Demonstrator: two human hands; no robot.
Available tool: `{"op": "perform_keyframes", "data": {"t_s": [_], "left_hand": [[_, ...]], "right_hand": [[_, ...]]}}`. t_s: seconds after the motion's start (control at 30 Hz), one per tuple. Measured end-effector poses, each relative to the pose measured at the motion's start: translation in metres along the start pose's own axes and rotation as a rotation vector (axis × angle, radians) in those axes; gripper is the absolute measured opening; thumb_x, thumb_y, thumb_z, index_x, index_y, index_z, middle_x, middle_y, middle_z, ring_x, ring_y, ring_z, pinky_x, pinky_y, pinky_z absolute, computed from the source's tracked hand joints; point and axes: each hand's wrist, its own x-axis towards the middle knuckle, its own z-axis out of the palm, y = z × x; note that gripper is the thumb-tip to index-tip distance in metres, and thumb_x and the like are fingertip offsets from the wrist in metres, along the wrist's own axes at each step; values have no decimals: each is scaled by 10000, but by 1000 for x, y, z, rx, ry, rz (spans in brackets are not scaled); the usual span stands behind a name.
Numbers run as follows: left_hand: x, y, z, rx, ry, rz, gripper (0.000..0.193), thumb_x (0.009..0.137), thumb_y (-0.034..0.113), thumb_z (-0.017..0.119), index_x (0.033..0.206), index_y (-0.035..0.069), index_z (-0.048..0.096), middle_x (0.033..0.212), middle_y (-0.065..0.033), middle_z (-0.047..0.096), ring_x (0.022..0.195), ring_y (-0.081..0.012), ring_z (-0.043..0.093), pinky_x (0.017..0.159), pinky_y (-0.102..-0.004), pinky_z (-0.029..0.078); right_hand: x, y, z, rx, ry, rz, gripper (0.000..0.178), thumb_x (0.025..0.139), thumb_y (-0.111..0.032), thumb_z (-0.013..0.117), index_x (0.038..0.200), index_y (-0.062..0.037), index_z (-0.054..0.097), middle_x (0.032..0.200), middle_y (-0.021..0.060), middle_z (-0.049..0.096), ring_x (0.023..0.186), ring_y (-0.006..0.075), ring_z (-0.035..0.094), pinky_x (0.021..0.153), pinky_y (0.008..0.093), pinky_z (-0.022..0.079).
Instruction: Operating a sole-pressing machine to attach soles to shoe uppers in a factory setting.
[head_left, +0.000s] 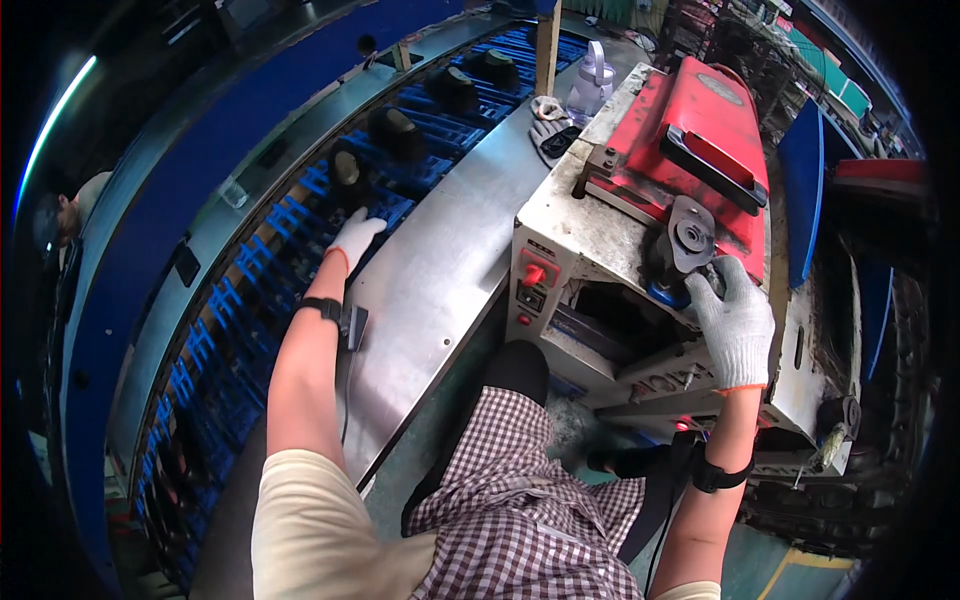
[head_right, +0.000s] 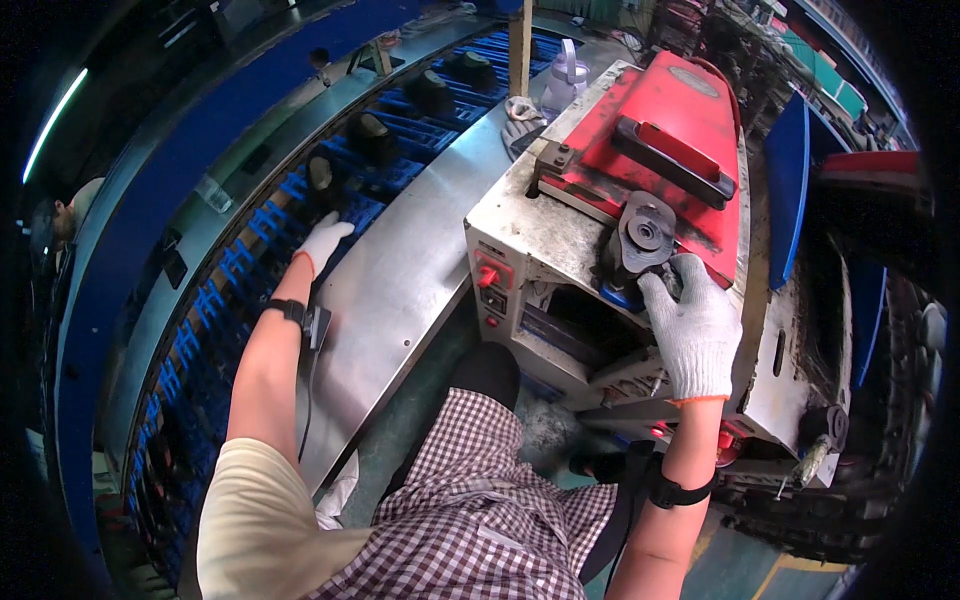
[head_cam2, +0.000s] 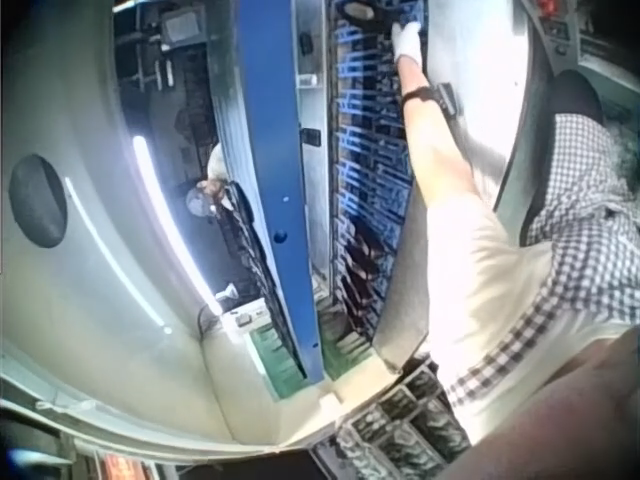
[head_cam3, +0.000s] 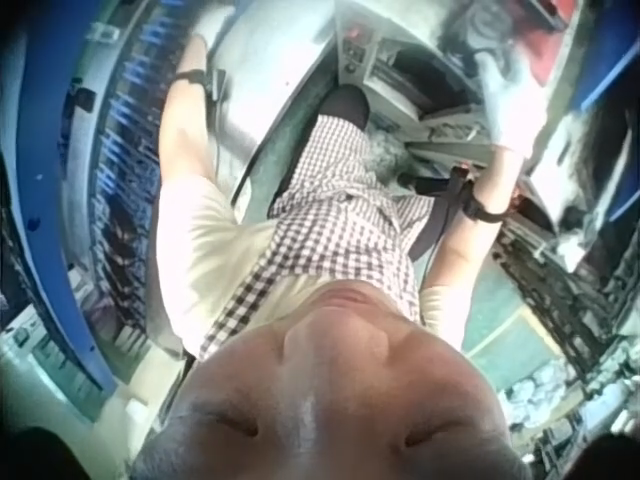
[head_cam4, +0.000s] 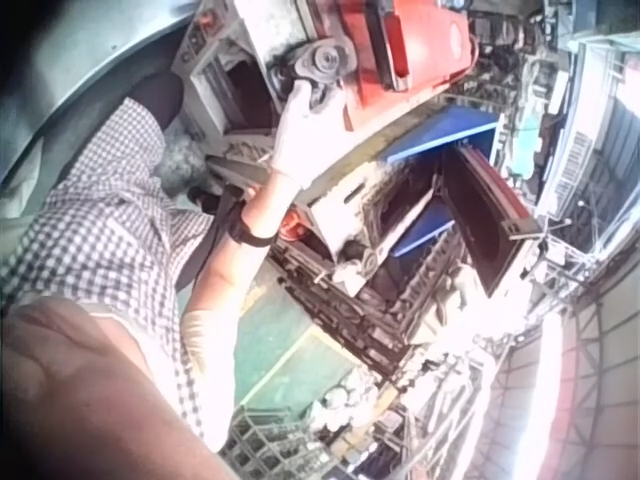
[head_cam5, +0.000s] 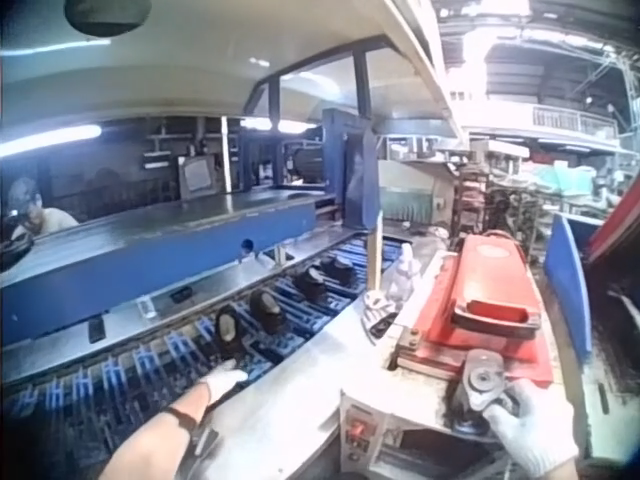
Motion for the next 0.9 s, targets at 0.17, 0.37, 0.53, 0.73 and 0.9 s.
{"op": "perform_keyframes", "data": {"t_s": [0.17,0.37,0.53,0.73,0.9], "left_hand": [[-69,-1,9,446,-82,113,807,935,457,606,1557,-17,408,1601,-253,427,1492,-365,402,1231,-415,319],[-119,10,36,711,278,286,617,983,470,537,1444,60,553,1355,-207,634,1270,-378,586,1087,-476,458],[-122,10,38,736,343,307,542,980,411,531,1398,72,600,1302,-190,662,1238,-374,601,1064,-486,466],[-127,15,41,778,360,286,467,986,356,518,1363,104,630,1252,-183,676,1171,-382,622,1017,-505,480],[-128,15,42,771,368,298,452,991,351,521,1356,111,635,1238,-181,677,1158,-388,625,1007,-508,485]], "right_hand": [[-1,-1,-1,-9,0,5,410,872,-386,774,1146,-92,690,956,168,754,940,377,718,816,452,552],[0,1,-1,66,28,-9,404,869,-384,774,1137,-92,698,955,163,759,937,366,724,820,441,554],[-1,0,-3,89,35,-10,406,869,-394,769,1133,-93,705,954,155,764,935,353,730,820,437,556],[-2,4,-1,102,34,-9,419,869,-401,769,1148,-96,703,951,157,765,923,357,732,819,444,559],[-3,10,1,76,48,-28,422,875,-403,766,1159,-99,700,957,165,764,928,362,731,825,450,559]]}}
